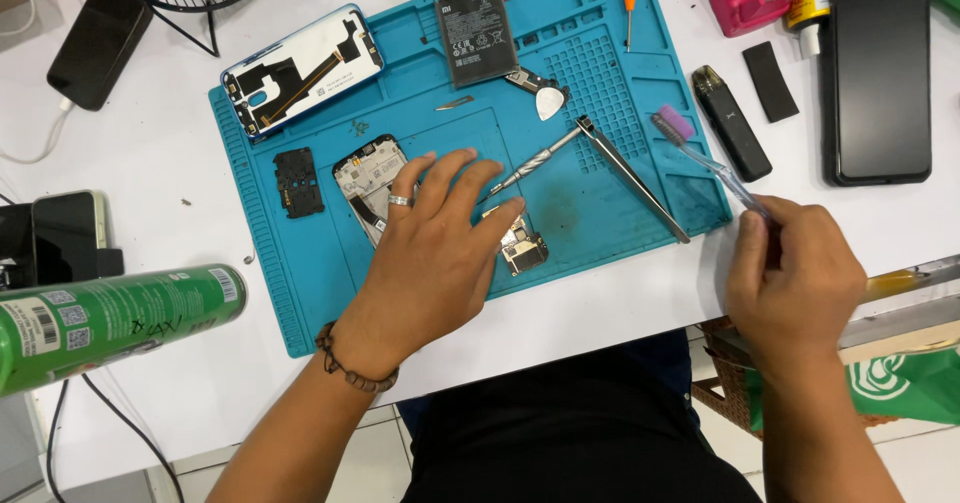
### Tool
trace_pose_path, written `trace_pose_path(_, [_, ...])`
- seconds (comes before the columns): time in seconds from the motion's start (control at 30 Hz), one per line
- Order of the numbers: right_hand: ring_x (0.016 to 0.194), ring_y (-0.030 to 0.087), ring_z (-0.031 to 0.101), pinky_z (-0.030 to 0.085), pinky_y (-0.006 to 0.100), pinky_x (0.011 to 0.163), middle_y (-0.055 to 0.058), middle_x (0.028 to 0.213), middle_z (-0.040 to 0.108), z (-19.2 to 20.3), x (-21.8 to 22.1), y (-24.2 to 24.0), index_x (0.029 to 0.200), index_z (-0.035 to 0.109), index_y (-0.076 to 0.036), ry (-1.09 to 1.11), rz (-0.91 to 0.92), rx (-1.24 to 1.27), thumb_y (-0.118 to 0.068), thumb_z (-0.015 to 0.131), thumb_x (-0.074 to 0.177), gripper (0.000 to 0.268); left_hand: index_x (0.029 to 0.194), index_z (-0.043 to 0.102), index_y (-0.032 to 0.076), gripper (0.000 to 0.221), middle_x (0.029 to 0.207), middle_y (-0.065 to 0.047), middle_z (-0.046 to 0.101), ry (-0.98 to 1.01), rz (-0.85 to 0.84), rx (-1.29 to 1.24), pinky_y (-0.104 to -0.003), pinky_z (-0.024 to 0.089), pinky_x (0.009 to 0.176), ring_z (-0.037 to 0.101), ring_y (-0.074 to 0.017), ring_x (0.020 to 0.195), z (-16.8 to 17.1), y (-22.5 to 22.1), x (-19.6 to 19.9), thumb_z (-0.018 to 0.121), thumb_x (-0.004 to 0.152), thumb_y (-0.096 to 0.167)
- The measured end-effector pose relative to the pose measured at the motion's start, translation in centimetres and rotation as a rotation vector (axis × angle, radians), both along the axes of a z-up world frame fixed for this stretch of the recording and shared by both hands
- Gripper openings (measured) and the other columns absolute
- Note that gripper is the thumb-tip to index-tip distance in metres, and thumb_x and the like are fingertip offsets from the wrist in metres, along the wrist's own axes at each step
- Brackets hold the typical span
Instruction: The person cleans a smartphone motherboard with a toothbrush and compressed air, then reassembles the phone by connecting the motherboard to the battery and other internal components.
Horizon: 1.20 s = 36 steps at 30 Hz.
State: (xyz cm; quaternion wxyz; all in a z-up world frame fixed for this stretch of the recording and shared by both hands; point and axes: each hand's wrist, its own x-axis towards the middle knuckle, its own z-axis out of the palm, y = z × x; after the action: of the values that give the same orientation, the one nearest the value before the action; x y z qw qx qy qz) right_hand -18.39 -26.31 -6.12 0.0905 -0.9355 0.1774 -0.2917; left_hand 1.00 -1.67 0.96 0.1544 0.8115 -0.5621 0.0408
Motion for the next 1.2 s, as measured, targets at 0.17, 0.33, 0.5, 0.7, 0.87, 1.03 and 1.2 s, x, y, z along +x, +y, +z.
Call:
trace_pose_path(0.17, [0.069, 0.028, 0.054, 0.040, 0.036, 0.061, 0.014, 0.085, 0.060, -0.5, 0.6, 0.0, 0.109, 0.069, 0.007, -0.008, 0.027, 0.018, -0.002, 0.060, 0.106, 0.013, 0.112, 0.064, 0.012, 0.028, 0.129, -0.021, 0.051, 0.014, 0.005, 0.058, -0.060, 0.031, 0.103, 0.042, -0.0412, 0.127, 0.0, -0.1, 0.4, 0.065, 0.083, 0.011])
trace_pose_path(0.33, [0.063, 0.023, 0.051, 0.041, 0.034, 0.061, 0.012, 0.080, 0.058, -0.7, -0.2, 0.3, 0.117, 0.069, 0.009, -0.031, 0.009, 0.145, -0.002, 0.064, 0.105, 0.017, 0.104, 0.063, 0.012, 0.031, 0.128, -0.017, 0.052, -0.020, -0.002, 0.068, -0.056, 0.031, 0.104, 0.041, -0.0384, 0.127, -0.3, -0.1, 1.0, 0.075, 0.075, 0.017])
trace_pose_path(0.5, [0.061, 0.019, 0.051, 0.039, 0.030, 0.060, 0.011, 0.078, 0.061, 0.3, -1.0, 1.1, 0.101, 0.068, 0.006, -0.029, 0.058, 0.231, -0.001, 0.067, 0.101, 0.008, 0.089, 0.062, 0.009, 0.032, 0.128, -0.014, 0.054, -0.042, 0.008, 0.055, -0.053, 0.031, 0.105, 0.041, -0.0358, 0.129, -0.9, 0.1, 1.1, 0.080, 0.076, 0.032])
trace_pose_path(0.7, [0.059, 0.017, 0.049, 0.037, 0.028, 0.057, 0.004, 0.072, 0.059, 2.9, -0.1, 2.6, 0.085, 0.063, 0.000, 0.130, 0.156, 0.230, -0.003, 0.067, 0.091, 0.007, 0.108, 0.062, 0.007, 0.031, 0.132, -0.017, 0.050, 0.039, -0.008, -0.057, -0.058, 0.033, 0.104, 0.039, -0.0378, 0.130, -1.1, 0.5, 0.6, 0.073, 0.083, 0.020])
trace_pose_path(0.87, [0.051, 0.017, 0.043, 0.035, 0.029, 0.051, 0.001, 0.057, 0.044, 3.2, 0.5, 3.2, 0.086, 0.067, -0.006, 0.229, 0.260, 0.151, -0.012, 0.065, 0.091, 0.008, 0.101, 0.063, 0.008, 0.030, 0.133, -0.015, 0.050, 0.016, 0.015, -0.052, -0.056, 0.030, 0.107, 0.036, -0.0364, 0.133, -1.5, 0.5, 0.8, 0.075, 0.081, 0.026])
trace_pose_path(1.03, [0.053, 0.016, 0.050, 0.039, 0.029, 0.051, 0.000, 0.061, 0.054, 4.0, 1.5, 4.1, 0.104, 0.070, -0.008, 0.260, 0.332, 0.104, -0.018, 0.066, 0.091, 0.017, 0.088, 0.061, 0.007, 0.033, 0.128, -0.015, 0.053, 0.054, 0.015, -0.113, -0.058, 0.030, 0.107, 0.037, -0.0371, 0.132, -1.9, 0.7, 0.9, 0.080, 0.080, 0.032])
trace_pose_path(1.2, [0.050, 0.018, 0.044, 0.033, 0.030, 0.046, 0.000, 0.058, 0.047, 3.7, 2.7, 5.0, 0.109, 0.070, -0.011, 0.260, 0.405, 0.016, -0.014, 0.066, 0.092, 0.017, 0.104, 0.058, 0.005, 0.042, 0.128, -0.017, 0.050, 0.077, 0.012, -0.153, -0.059, 0.032, 0.105, 0.038, -0.0382, 0.131, -2.0, 0.9, 1.0, 0.082, 0.080, 0.029])
